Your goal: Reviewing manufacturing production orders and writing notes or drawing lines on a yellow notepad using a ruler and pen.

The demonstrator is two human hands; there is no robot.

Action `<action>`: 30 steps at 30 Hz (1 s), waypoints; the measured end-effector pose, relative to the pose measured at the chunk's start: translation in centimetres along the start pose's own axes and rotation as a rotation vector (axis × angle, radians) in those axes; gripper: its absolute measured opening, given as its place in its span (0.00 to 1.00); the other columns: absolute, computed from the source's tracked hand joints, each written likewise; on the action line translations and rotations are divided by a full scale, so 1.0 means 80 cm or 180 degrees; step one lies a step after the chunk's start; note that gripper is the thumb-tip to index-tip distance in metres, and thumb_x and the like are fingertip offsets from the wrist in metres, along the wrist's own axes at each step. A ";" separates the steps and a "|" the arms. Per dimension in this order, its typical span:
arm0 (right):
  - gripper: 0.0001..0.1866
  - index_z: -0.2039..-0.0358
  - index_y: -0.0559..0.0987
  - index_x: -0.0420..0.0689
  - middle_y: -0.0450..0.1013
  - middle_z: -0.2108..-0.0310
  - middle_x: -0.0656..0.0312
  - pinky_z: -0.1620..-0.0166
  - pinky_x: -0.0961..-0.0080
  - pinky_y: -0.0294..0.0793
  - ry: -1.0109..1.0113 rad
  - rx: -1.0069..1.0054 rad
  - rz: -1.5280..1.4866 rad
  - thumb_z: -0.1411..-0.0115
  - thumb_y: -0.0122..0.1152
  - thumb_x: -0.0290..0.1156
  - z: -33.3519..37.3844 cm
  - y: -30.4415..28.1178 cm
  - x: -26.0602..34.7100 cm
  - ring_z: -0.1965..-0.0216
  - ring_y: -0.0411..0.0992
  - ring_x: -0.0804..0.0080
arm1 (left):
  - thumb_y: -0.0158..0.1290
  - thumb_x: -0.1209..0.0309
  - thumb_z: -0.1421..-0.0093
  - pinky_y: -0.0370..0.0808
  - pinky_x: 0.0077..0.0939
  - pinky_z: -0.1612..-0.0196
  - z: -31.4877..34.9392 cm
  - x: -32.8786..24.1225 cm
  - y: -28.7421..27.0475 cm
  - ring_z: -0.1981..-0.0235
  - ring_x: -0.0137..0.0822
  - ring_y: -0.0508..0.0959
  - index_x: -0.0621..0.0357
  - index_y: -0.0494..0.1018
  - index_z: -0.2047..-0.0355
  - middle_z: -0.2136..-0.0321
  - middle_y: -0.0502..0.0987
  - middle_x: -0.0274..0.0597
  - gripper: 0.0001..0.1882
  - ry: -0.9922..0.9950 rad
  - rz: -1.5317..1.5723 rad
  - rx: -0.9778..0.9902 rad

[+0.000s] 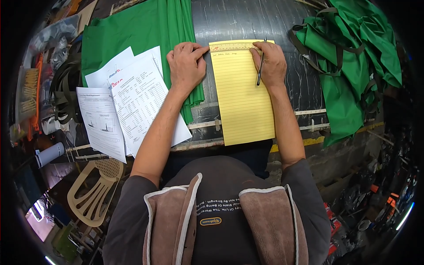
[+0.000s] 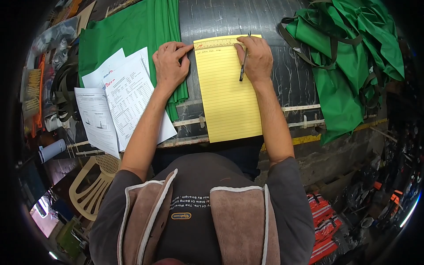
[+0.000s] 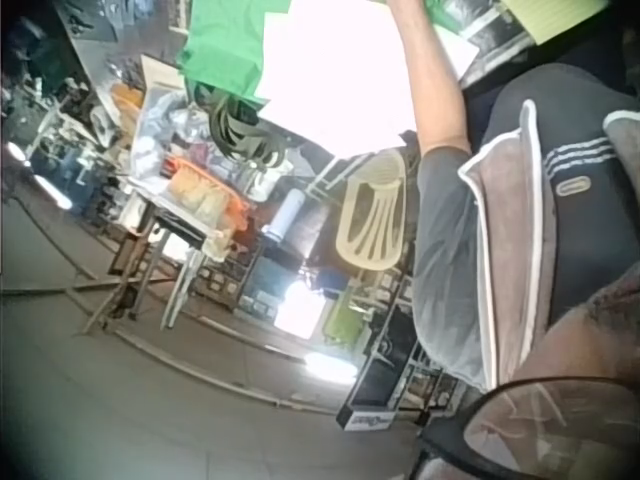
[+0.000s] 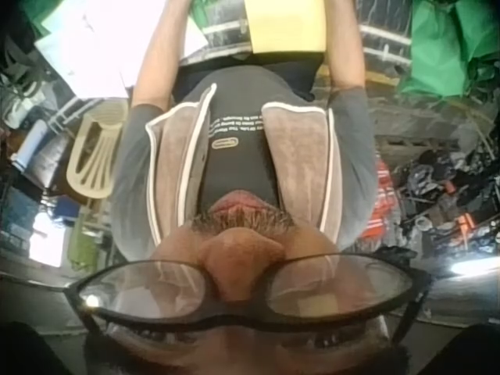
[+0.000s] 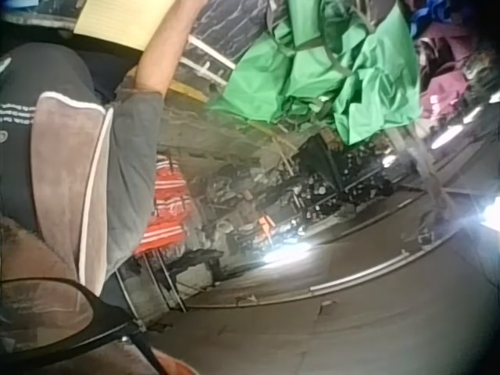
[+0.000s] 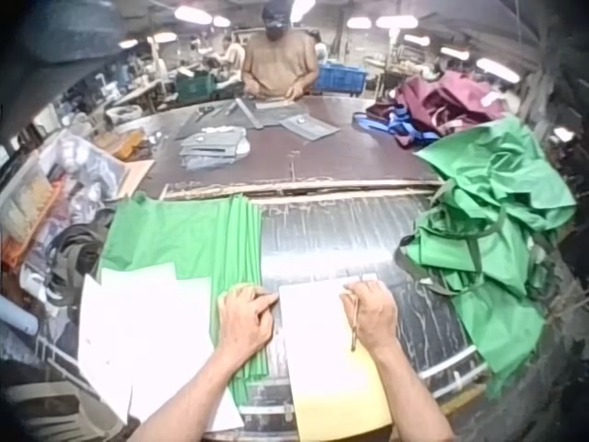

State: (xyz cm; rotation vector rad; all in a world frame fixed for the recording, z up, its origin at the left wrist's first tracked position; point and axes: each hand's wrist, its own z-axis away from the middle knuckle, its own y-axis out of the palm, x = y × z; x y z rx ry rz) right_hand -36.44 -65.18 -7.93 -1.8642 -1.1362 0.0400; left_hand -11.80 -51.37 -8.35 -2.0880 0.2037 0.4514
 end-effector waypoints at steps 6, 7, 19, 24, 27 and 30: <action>0.10 0.57 0.88 0.44 0.85 0.59 0.57 0.50 0.62 0.80 -0.0033 -0.0035 0.0033 0.38 0.77 0.31 -0.001 -0.003 0.004 0.55 0.82 0.55 | 0.60 0.75 0.40 0.64 0.44 0.39 0.000 0.002 -0.001 0.43 0.39 0.77 0.45 0.90 0.54 0.55 0.83 0.30 0.17 -0.0038 0.0053 0.0041; 0.10 0.57 0.88 0.44 0.85 0.59 0.57 0.50 0.62 0.80 -0.0034 -0.0034 0.0031 0.38 0.77 0.31 -0.001 -0.003 0.005 0.55 0.82 0.55 | 0.60 0.75 0.40 0.64 0.44 0.39 0.001 0.002 -0.002 0.43 0.39 0.77 0.45 0.90 0.54 0.55 0.83 0.30 0.17 -0.0033 0.0068 0.0038; 0.09 0.58 0.88 0.45 0.86 0.59 0.58 0.51 0.63 0.80 -0.0028 0.0011 0.0027 0.38 0.77 0.30 -0.001 -0.004 0.004 0.55 0.82 0.56 | 0.59 0.75 0.40 0.63 0.44 0.38 0.000 0.001 -0.002 0.42 0.39 0.77 0.46 0.90 0.55 0.54 0.83 0.30 0.16 -0.0058 0.0136 0.0028; 0.09 0.58 0.88 0.45 0.86 0.59 0.59 0.51 0.63 0.80 0.0003 0.0008 0.0028 0.38 0.77 0.31 -0.001 -0.004 0.004 0.56 0.82 0.56 | 0.59 0.75 0.40 0.63 0.44 0.39 0.000 0.000 -0.002 0.43 0.39 0.77 0.46 0.90 0.55 0.54 0.84 0.30 0.16 -0.0043 0.0135 0.0025; 0.09 0.58 0.88 0.45 0.86 0.59 0.59 0.51 0.63 0.80 0.0017 0.0011 0.0011 0.38 0.77 0.31 -0.001 -0.004 0.004 0.55 0.82 0.56 | 0.59 0.75 0.40 0.63 0.44 0.39 0.000 0.001 -0.001 0.43 0.39 0.77 0.46 0.90 0.55 0.55 0.84 0.29 0.15 -0.0027 0.0140 0.0005; 0.09 0.58 0.88 0.45 0.86 0.60 0.59 0.51 0.63 0.80 0.0040 0.0018 0.0017 0.38 0.77 0.31 -0.001 -0.005 0.006 0.55 0.82 0.56 | 0.59 0.74 0.40 0.64 0.44 0.40 -0.001 0.001 0.000 0.43 0.39 0.78 0.46 0.90 0.56 0.55 0.84 0.30 0.15 -0.0026 0.0114 0.0007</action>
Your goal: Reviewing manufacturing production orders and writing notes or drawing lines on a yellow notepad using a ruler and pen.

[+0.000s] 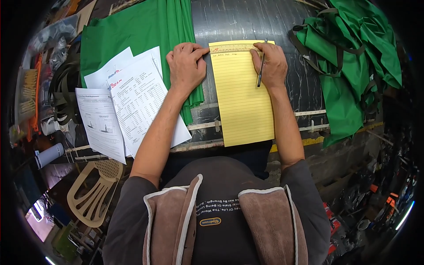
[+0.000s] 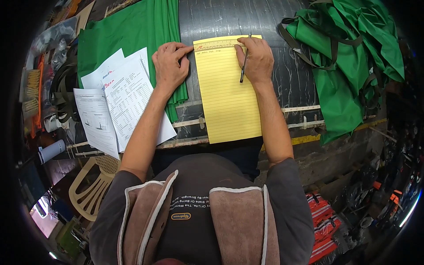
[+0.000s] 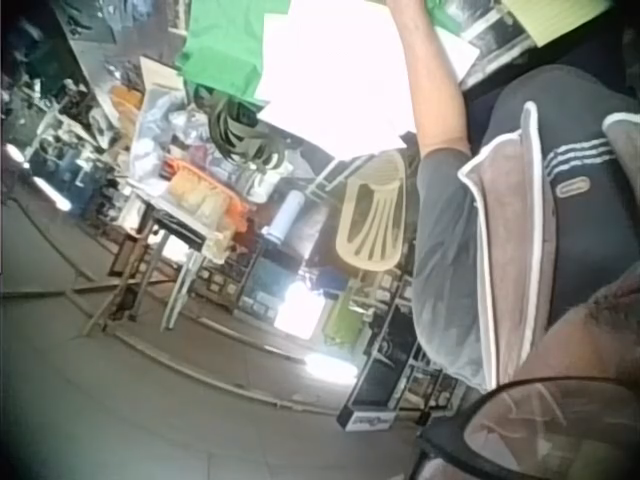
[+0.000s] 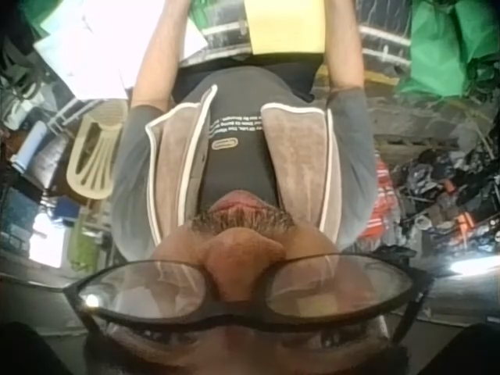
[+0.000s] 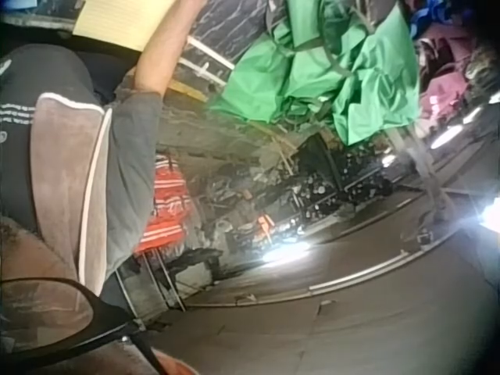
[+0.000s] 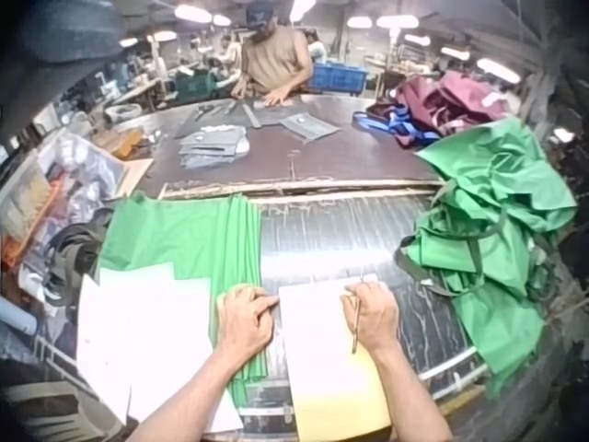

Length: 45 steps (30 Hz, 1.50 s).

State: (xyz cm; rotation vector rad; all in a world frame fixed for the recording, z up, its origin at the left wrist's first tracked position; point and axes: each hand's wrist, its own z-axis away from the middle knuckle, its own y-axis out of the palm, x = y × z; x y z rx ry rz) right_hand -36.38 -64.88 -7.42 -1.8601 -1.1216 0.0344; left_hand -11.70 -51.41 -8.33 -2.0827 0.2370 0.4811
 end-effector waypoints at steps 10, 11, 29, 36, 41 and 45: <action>0.10 0.58 0.88 0.47 0.85 0.60 0.61 0.49 0.63 0.79 -0.0018 -0.0011 0.0034 0.38 0.76 0.33 0.001 0.001 -0.003 0.55 0.81 0.58 | 0.68 0.47 0.38 0.64 0.51 0.46 -0.043 -0.035 -0.001 0.55 0.41 0.79 0.47 0.90 0.67 0.65 0.84 0.33 0.18 -0.0419 -0.0741 0.0424; 0.10 0.58 0.88 0.47 0.85 0.60 0.61 0.49 0.63 0.79 -0.0014 -0.0011 0.0026 0.38 0.76 0.33 0.001 0.001 -0.003 0.55 0.81 0.59 | 0.68 0.45 0.39 0.64 0.52 0.46 -0.047 -0.038 -0.001 0.56 0.41 0.79 0.47 0.90 0.68 0.67 0.84 0.33 0.20 -0.0425 -0.0911 0.0486; 0.12 0.56 0.88 0.48 0.84 0.59 0.61 0.49 0.62 0.78 0.0030 0.0016 -0.0022 0.40 0.77 0.32 0.001 0.001 -0.007 0.53 0.81 0.58 | 0.71 0.44 0.43 0.63 0.54 0.42 -0.048 -0.031 0.012 0.54 0.39 0.77 0.42 0.90 0.60 0.62 0.84 0.30 0.20 -0.0354 -0.0809 0.0343; 0.16 0.50 0.86 0.52 0.84 0.54 0.64 0.39 0.56 0.73 -0.0171 0.0110 0.0005 0.38 0.74 0.28 -0.003 0.001 -0.004 0.44 0.78 0.57 | 0.72 0.45 0.43 0.63 0.53 0.42 -0.045 -0.028 0.013 0.54 0.40 0.77 0.43 0.89 0.60 0.62 0.83 0.31 0.20 -0.0310 -0.0721 0.0261; 0.16 0.50 0.86 0.52 0.85 0.54 0.64 0.35 0.53 0.68 -0.0159 0.0245 -0.0145 0.38 0.72 0.23 -0.007 -0.003 -0.004 0.45 0.78 0.58 | 0.72 0.51 0.41 0.59 0.62 0.36 -0.044 -0.024 0.013 0.50 0.43 0.76 0.47 0.88 0.54 0.60 0.84 0.34 0.20 -0.0306 -0.0444 0.0396; 0.18 0.51 0.86 0.53 0.84 0.55 0.65 0.33 0.52 0.65 -0.0201 0.0159 -0.0284 0.38 0.70 0.18 -0.009 -0.004 0.000 0.46 0.78 0.60 | 0.71 0.55 0.39 0.59 0.61 0.34 -0.040 -0.012 0.004 0.49 0.42 0.76 0.47 0.88 0.53 0.60 0.84 0.33 0.18 -0.0427 0.0022 0.0358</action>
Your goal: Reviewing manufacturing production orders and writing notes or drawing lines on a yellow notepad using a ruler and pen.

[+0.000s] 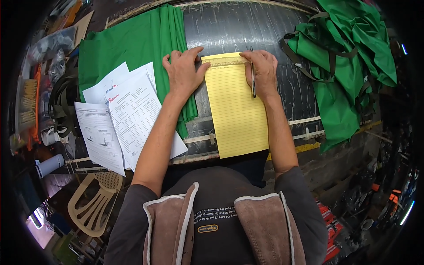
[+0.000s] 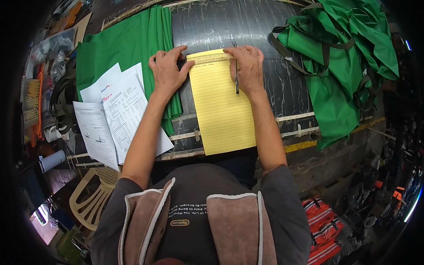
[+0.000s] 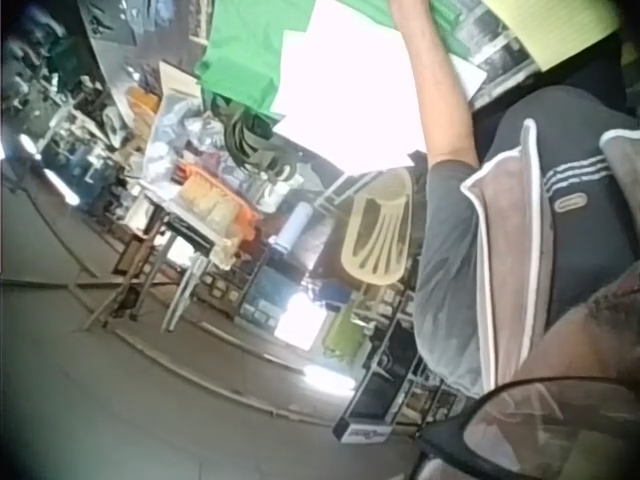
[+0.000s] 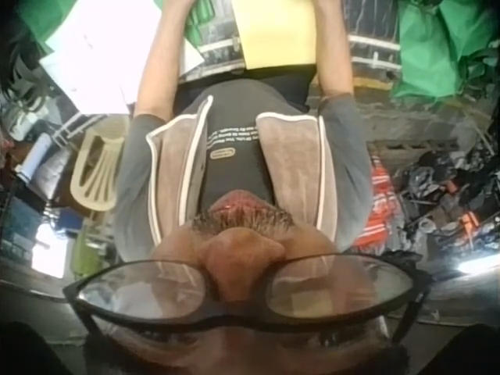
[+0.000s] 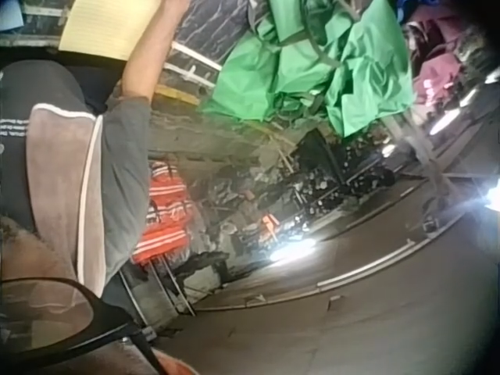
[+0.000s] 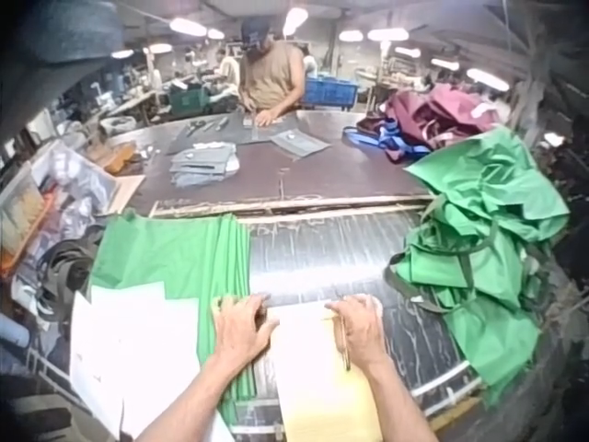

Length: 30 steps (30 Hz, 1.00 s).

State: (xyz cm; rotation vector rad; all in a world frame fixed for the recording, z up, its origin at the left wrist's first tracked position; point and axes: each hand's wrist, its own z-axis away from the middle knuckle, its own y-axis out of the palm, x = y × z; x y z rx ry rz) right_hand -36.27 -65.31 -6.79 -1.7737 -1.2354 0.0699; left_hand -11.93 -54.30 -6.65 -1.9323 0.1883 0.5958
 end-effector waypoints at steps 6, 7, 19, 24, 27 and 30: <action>0.16 0.52 0.84 0.52 0.83 0.57 0.68 0.32 0.50 0.60 0.0076 0.0207 -0.0146 0.38 0.67 0.19 0.002 -0.002 -0.007 0.45 0.76 0.62 | 0.69 0.60 0.38 0.58 0.59 0.31 0.004 0.010 -0.014 0.46 0.43 0.76 0.47 0.88 0.53 0.57 0.83 0.34 0.15 0.0442 -0.0213 0.0252; 0.16 0.52 0.84 0.52 0.83 0.57 0.68 0.32 0.50 0.60 0.0076 0.0202 -0.0150 0.38 0.67 0.19 0.002 -0.001 -0.008 0.45 0.76 0.62 | 0.69 0.61 0.38 0.58 0.59 0.31 0.004 0.009 -0.014 0.46 0.44 0.76 0.48 0.88 0.53 0.57 0.83 0.35 0.14 0.0417 -0.0163 0.0182; 0.14 0.58 0.85 0.52 0.82 0.62 0.69 0.36 0.56 0.63 -0.0386 -0.0029 -0.0108 0.43 0.69 0.19 0.004 -0.010 -0.004 0.53 0.78 0.64 | 0.67 0.66 0.39 0.55 0.60 0.29 0.012 0.014 -0.023 0.46 0.43 0.77 0.46 0.87 0.58 0.61 0.85 0.32 0.09 0.0358 0.0143 0.0305; 0.13 0.62 0.85 0.53 0.83 0.64 0.70 0.35 0.53 0.63 -0.0184 0.0410 -0.0269 0.44 0.70 0.19 0.003 -0.020 0.009 0.55 0.79 0.65 | 0.60 0.73 0.36 0.54 0.64 0.28 0.027 0.032 -0.020 0.45 0.43 0.78 0.44 0.88 0.57 0.63 0.86 0.31 0.11 0.0633 0.0089 0.0086; 0.15 0.61 0.86 0.52 0.84 0.63 0.69 0.36 0.53 0.65 -0.0131 0.0341 -0.0258 0.45 0.68 0.17 0.005 -0.012 0.002 0.56 0.80 0.65 | 0.55 0.76 0.37 0.54 0.65 0.28 0.026 0.026 -0.016 0.44 0.43 0.78 0.44 0.88 0.56 0.62 0.85 0.32 0.16 0.0422 0.0436 0.0048; 0.15 0.61 0.86 0.51 0.84 0.62 0.68 0.37 0.54 0.67 -0.0097 0.0431 -0.0333 0.45 0.67 0.15 0.005 -0.010 0.001 0.56 0.81 0.64 | 0.54 0.78 0.39 0.56 0.54 0.29 0.028 0.025 -0.013 0.45 0.41 0.77 0.44 0.88 0.54 0.62 0.84 0.31 0.19 0.0657 0.0108 0.0023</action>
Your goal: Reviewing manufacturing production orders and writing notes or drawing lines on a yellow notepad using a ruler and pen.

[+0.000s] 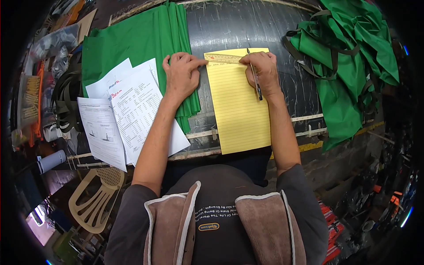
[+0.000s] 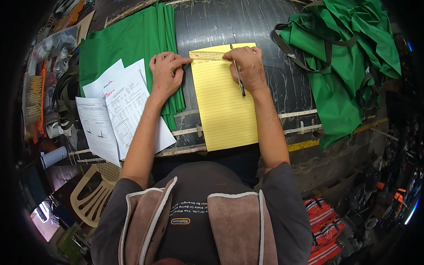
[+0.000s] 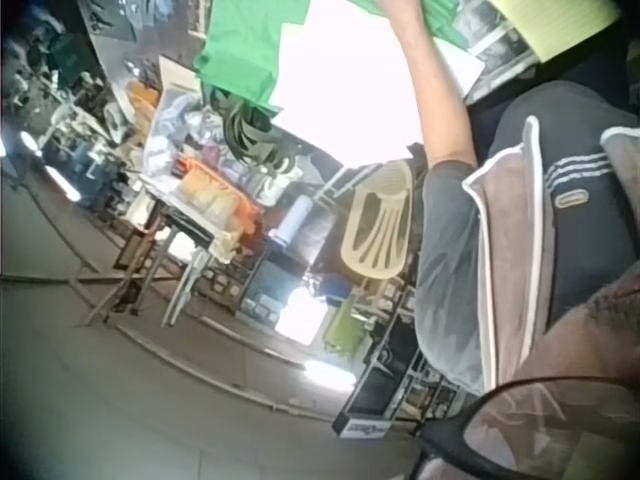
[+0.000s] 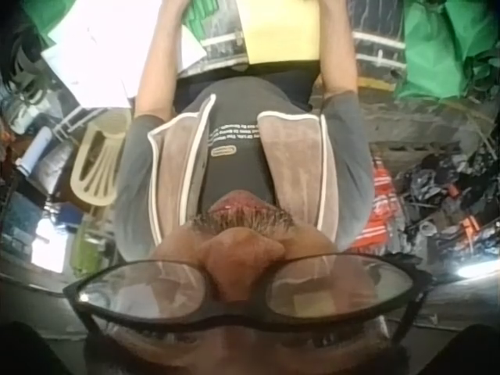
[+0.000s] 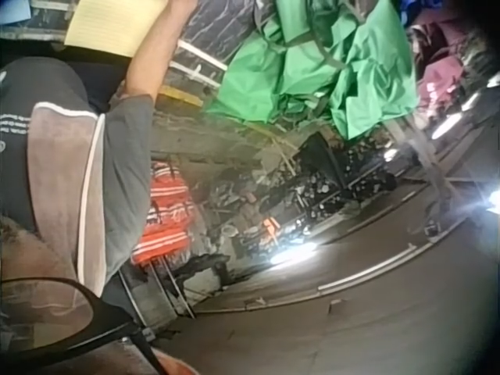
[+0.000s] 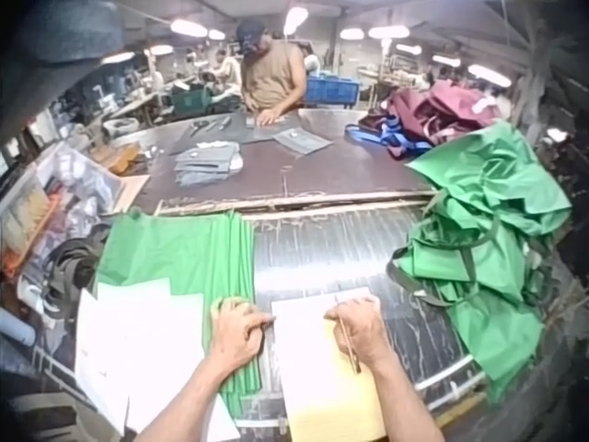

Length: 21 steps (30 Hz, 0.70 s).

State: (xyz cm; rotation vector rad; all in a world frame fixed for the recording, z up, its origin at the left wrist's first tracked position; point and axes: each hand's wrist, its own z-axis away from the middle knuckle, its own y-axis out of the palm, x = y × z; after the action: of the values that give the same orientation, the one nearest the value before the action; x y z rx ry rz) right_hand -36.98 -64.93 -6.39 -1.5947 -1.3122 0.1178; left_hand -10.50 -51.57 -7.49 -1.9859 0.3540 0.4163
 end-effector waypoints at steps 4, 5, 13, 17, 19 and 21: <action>0.16 0.60 0.85 0.49 0.84 0.62 0.67 0.37 0.57 0.69 0.0050 0.0087 0.0014 0.46 0.67 0.14 0.000 0.000 -0.003 0.54 0.81 0.64 | 0.54 0.78 0.39 0.55 0.57 0.28 -0.002 -0.002 0.002 0.44 0.42 0.77 0.45 0.88 0.55 0.61 0.83 0.31 0.19 -0.0176 0.0138 0.0012; 0.16 0.60 0.85 0.49 0.84 0.62 0.67 0.38 0.58 0.70 0.0042 0.0092 -0.0017 0.46 0.67 0.14 0.000 0.000 -0.004 0.54 0.81 0.64 | 0.54 0.78 0.39 0.54 0.61 0.28 -0.003 -0.003 0.001 0.43 0.42 0.76 0.46 0.89 0.56 0.60 0.83 0.32 0.17 -0.0259 0.0226 0.0052; 0.17 0.60 0.86 0.48 0.84 0.62 0.66 0.40 0.59 0.74 0.0034 0.0083 -0.0084 0.47 0.66 0.13 -0.003 0.001 -0.004 0.54 0.81 0.62 | 0.54 0.78 0.39 0.55 0.56 0.28 -0.002 0.001 0.003 0.45 0.40 0.77 0.46 0.87 0.51 0.61 0.84 0.30 0.20 -0.0220 0.0298 -0.0030; 0.17 0.62 0.86 0.47 0.84 0.65 0.65 0.48 0.64 0.75 -0.0105 -0.0089 -0.0122 0.48 0.64 0.12 -0.004 0.002 -0.004 0.58 0.81 0.61 | 0.55 0.78 0.40 0.56 0.54 0.28 -0.002 0.001 0.004 0.47 0.38 0.78 0.46 0.86 0.51 0.63 0.84 0.28 0.20 -0.0417 0.0597 -0.0156; 0.17 0.62 0.86 0.47 0.84 0.65 0.65 0.48 0.63 0.76 -0.0089 -0.0092 -0.0134 0.49 0.64 0.12 -0.004 0.002 -0.004 0.58 0.81 0.60 | 0.55 0.78 0.40 0.57 0.51 0.29 -0.001 0.003 0.004 0.47 0.38 0.78 0.45 0.86 0.50 0.64 0.84 0.27 0.21 -0.0368 0.0569 -0.0177; 0.17 0.62 0.86 0.47 0.84 0.65 0.65 0.49 0.63 0.76 -0.0046 -0.0048 -0.0132 0.49 0.64 0.12 -0.003 0.002 -0.005 0.58 0.81 0.60 | 0.55 0.78 0.40 0.58 0.47 0.30 -0.001 0.004 0.003 0.47 0.37 0.78 0.43 0.87 0.50 0.64 0.84 0.27 0.21 -0.0318 0.0542 -0.0197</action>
State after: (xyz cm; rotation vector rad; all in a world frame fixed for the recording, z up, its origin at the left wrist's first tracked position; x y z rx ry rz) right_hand -36.88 -65.34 -6.56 -1.5810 -1.3594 0.0942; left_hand -10.30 -51.75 -7.83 -1.9933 0.4535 0.6391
